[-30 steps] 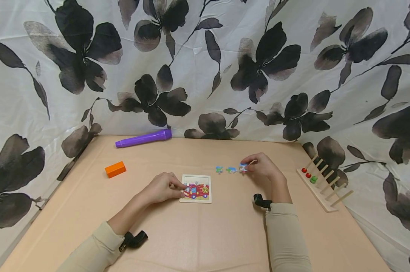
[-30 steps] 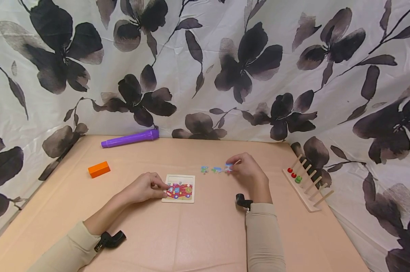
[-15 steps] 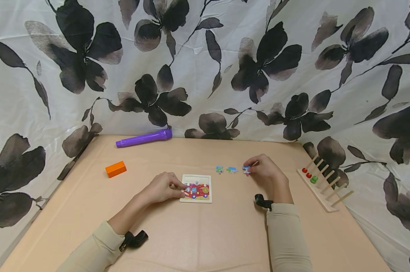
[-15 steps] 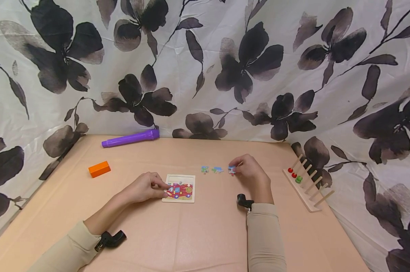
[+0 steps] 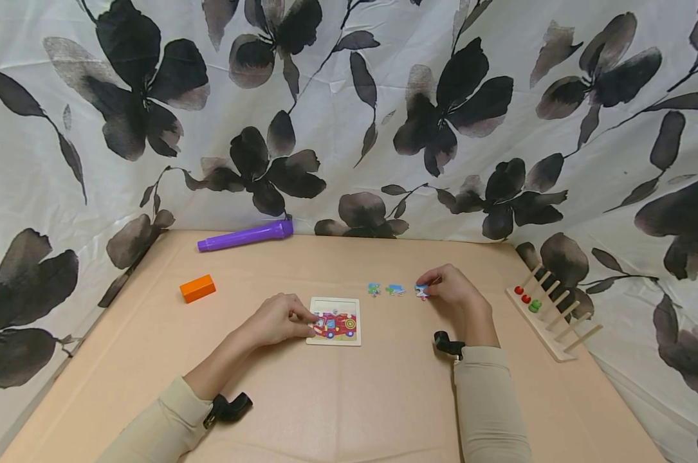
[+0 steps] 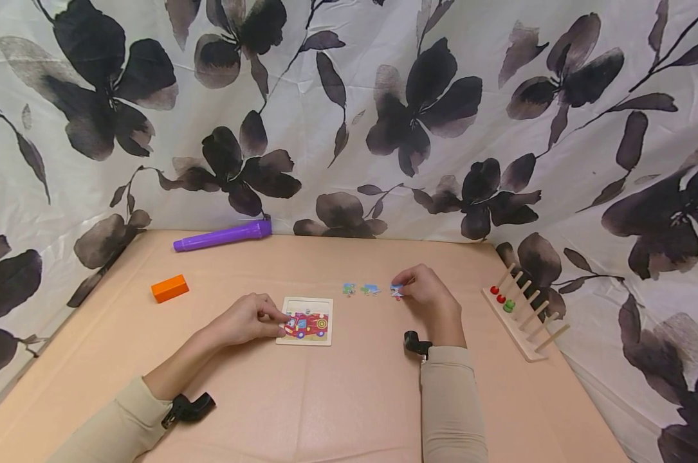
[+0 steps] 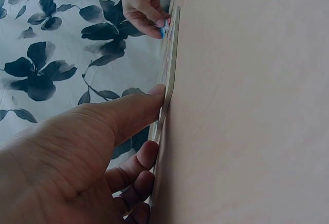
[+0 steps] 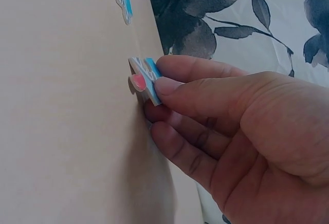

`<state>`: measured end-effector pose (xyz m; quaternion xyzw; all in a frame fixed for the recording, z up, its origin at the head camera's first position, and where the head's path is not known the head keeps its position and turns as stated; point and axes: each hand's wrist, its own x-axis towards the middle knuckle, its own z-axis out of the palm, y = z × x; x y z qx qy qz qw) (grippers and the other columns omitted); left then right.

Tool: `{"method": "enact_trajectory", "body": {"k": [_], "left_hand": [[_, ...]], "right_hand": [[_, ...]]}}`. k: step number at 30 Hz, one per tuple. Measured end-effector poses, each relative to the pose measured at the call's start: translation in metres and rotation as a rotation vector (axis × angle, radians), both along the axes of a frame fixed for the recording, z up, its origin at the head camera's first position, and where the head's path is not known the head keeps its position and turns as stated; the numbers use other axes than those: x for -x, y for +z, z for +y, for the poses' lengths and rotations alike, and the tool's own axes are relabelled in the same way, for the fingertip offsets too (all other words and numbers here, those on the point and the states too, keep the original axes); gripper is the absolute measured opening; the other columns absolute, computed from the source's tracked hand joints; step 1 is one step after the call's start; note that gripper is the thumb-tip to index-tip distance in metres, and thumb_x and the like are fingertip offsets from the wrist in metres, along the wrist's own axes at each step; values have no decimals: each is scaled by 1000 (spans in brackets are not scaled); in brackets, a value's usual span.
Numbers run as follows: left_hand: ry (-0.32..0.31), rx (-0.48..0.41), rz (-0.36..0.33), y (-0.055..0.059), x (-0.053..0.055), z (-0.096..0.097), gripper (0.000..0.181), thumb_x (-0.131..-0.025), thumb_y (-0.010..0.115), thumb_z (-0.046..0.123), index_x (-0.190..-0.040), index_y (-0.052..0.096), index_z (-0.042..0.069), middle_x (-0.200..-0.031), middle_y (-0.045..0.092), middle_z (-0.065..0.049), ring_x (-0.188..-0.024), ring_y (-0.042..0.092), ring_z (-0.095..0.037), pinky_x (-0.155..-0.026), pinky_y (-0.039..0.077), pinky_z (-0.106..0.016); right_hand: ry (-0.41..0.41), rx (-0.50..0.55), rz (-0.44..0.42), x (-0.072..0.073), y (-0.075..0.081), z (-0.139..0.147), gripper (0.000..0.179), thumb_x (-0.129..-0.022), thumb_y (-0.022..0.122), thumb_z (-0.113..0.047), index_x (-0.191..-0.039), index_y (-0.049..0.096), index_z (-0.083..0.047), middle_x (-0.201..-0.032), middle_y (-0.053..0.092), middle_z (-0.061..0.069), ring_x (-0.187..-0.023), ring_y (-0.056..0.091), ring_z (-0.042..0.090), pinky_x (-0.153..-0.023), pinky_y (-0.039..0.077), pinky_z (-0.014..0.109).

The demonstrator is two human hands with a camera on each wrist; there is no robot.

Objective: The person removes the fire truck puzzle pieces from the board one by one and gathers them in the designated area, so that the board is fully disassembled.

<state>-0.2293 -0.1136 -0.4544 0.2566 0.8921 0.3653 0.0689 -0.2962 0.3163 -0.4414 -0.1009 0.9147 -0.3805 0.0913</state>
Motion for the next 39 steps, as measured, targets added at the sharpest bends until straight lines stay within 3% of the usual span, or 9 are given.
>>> {"method": "enact_trajectory", "body": {"k": [9, 26, 39], "left_hand": [[14, -13, -21, -1, -1, 0, 27, -81, 90, 29, -107, 85, 19, -96, 73, 5, -88, 60, -16, -74, 43, -27], [11, -10, -7, -3, -1, 0, 27, -82, 89, 30, -106, 85, 20, -96, 72, 6, -88, 60, -14, -75, 43, -28], [17, -5, -14, -2, -1, 0, 26, -82, 89, 30, -106, 85, 21, -97, 71, 5, -88, 58, -15, -75, 40, -29]], "right_hand": [[15, -62, 47, 1, -1, -2, 22, -92, 68, 8, -111, 78, 1, -110, 76, 17, -99, 63, 25, -85, 50, 30], [42, -103, 39, 0, 1, -4, 22, -93, 66, 7, -111, 77, 2, -110, 76, 17, -105, 65, 30, -93, 53, 37], [6, -98, 31, -3, 4, -8, 22, -95, 65, 6, -113, 77, 2, -111, 75, 17, -107, 65, 31, -98, 52, 43]]}}
